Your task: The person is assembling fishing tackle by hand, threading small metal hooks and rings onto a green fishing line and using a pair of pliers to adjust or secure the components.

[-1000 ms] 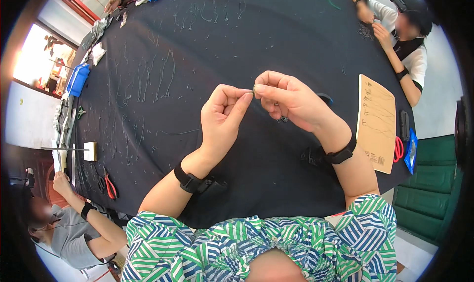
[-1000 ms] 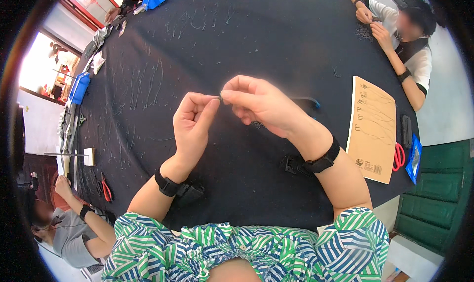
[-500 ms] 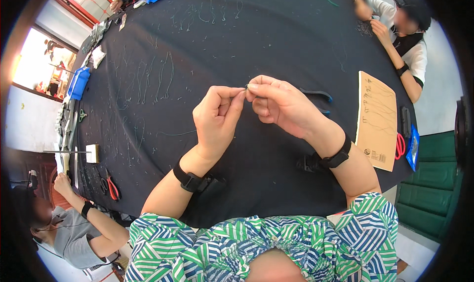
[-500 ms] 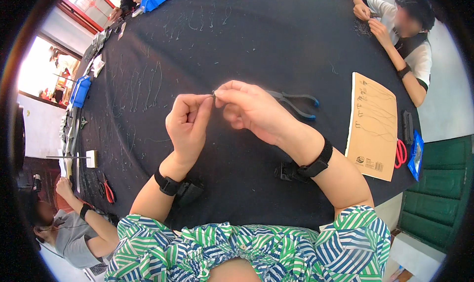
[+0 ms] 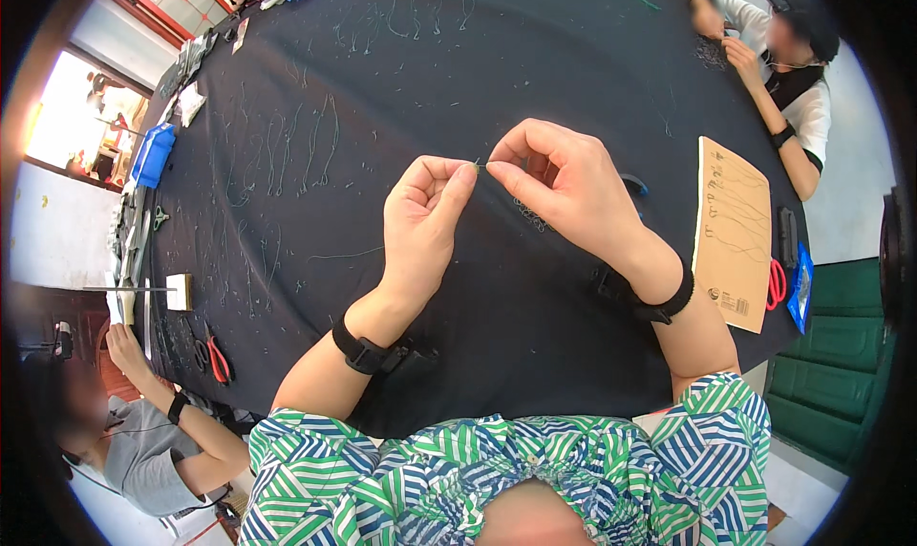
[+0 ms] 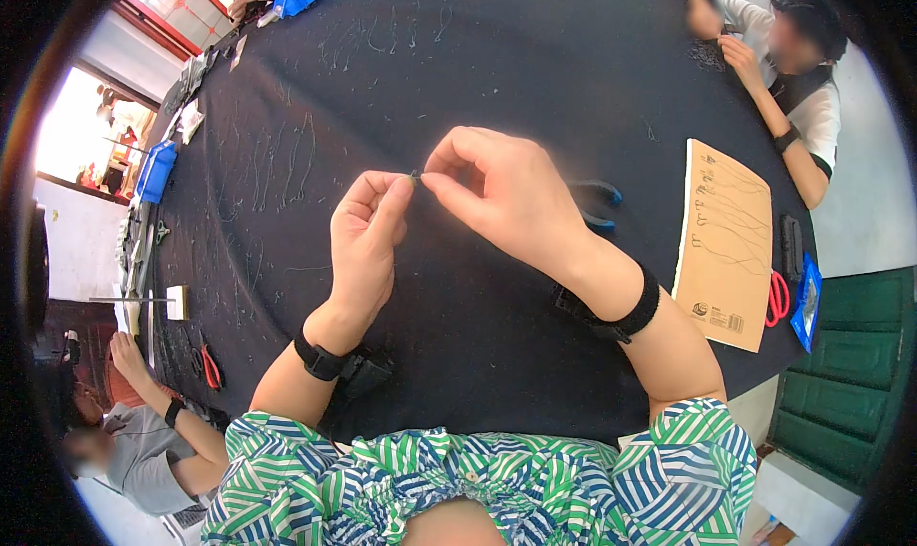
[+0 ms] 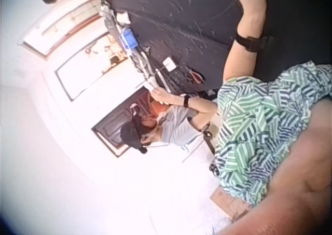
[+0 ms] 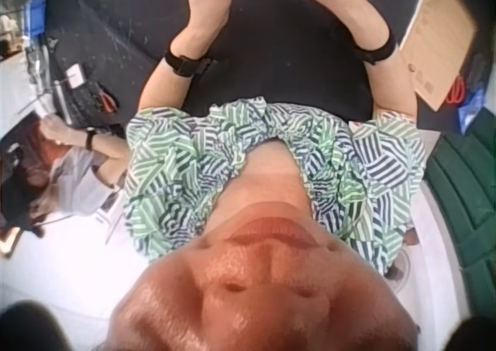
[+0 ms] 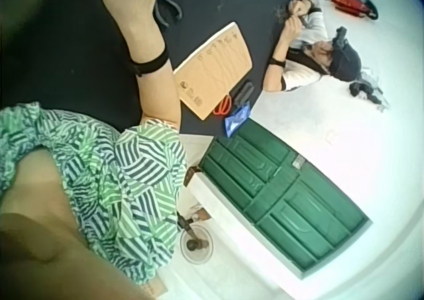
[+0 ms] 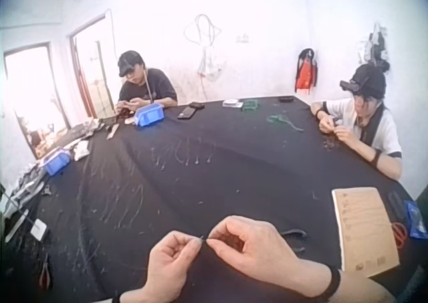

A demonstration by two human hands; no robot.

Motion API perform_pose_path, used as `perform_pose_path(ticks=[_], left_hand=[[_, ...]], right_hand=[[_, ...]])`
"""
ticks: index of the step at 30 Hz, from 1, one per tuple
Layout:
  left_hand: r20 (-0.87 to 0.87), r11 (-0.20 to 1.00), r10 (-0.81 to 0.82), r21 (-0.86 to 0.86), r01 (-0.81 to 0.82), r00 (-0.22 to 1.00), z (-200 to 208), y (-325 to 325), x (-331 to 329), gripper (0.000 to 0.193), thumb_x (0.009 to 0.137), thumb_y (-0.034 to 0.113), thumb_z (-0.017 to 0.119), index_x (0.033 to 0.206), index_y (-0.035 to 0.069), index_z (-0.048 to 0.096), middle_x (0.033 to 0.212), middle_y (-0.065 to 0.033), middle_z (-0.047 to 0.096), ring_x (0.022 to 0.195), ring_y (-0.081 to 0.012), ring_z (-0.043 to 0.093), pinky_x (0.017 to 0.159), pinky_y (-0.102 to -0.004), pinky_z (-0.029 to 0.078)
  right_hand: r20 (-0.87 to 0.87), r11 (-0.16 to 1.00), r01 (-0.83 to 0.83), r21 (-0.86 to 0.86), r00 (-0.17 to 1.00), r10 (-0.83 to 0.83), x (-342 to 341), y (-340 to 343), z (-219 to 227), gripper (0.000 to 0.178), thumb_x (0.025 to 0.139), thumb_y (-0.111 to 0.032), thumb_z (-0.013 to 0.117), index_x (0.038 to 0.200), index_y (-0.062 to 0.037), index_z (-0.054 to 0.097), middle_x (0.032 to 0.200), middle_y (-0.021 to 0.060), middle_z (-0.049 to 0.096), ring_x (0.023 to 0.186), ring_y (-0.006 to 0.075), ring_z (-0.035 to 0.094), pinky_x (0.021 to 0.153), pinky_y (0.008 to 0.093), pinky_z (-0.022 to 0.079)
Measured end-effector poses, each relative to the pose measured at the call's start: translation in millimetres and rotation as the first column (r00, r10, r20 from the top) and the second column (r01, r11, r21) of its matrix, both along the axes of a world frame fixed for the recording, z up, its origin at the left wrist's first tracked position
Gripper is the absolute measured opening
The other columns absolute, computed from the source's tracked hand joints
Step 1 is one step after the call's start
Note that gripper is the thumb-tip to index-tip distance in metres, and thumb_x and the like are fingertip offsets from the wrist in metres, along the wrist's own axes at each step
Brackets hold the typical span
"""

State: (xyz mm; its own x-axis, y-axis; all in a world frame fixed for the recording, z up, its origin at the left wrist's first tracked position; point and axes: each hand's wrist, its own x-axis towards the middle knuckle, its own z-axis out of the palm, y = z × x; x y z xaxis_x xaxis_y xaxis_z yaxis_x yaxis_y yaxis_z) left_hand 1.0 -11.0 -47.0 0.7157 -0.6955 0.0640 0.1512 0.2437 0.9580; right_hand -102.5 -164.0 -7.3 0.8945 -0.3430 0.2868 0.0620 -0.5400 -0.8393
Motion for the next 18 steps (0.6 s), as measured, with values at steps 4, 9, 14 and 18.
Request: perform_pose_path(ticks=[4,9,14,18], left_hand=[[-0.029,1.0,-0.029,-0.009,0.029,0.999,0.2,1.1,0.2,0.011,0.098,0.013,0.063,0.098,0.002,0.062,0.088,0.0038,0.062,0.076,0.0012,0.052,0.068,-0.0145,0.04],[-0.121,0.994,-0.111,-0.022,0.109,0.986,-0.9,6.1,6.0,0.012,0.097,0.016,0.064,0.097,0.004,0.063,0.079,0.0083,0.059,0.067,0.0033,0.046,0.06,-0.0149,0.034],[-0.056,0.994,-0.099,0.039,0.101,0.994,5.5,2.8,0.5,0.012,0.097,0.016,0.065,0.096,0.003,0.064,0.078,0.008,0.059,0.067,0.003,0.045,0.06,-0.015,0.034],[-0.036,0.985,-0.132,0.112,0.135,0.991,8.8,2.4,-1.7,0.014,0.096,0.016,0.065,0.097,0.002,0.065,0.078,0.0073,0.06,0.068,0.0029,0.046,0.062,-0.0149,0.034]], right_hand=[[0.033,0.997,-0.006,-0.071,0.999,0.008,-0.2,-0.7,-1.7,0.011,0.085,-0.014,0.068,0.087,-0.0032,0.065,0.079,0.0073,0.065,0.063,0.0184,0.059,0.057,0.0285,0.045],[0.048,0.99,-0.019,-0.142,0.998,0.026,-3.4,-5.9,8.7,0.008,0.084,-0.011,0.068,0.087,-0.0044,0.065,0.083,0.0057,0.065,0.065,0.0186,0.061,0.057,0.0285,0.046],[0.127,0.966,-0.094,-0.239,0.984,0.127,-3.7,-9.7,8.7,0.006,0.082,-0.004,0.07,0.083,-0.0028,0.064,0.091,0.002,0.065,0.067,0.0106,0.057,0.055,0.0236,0.043],[0.158,0.952,-0.145,-0.269,0.968,0.192,-2.8,-12.6,5.3,0.006,0.081,-0.003,0.07,0.081,-0.0028,0.064,0.091,0.0025,0.067,0.074,0.0134,0.059,0.058,0.025,0.045]])
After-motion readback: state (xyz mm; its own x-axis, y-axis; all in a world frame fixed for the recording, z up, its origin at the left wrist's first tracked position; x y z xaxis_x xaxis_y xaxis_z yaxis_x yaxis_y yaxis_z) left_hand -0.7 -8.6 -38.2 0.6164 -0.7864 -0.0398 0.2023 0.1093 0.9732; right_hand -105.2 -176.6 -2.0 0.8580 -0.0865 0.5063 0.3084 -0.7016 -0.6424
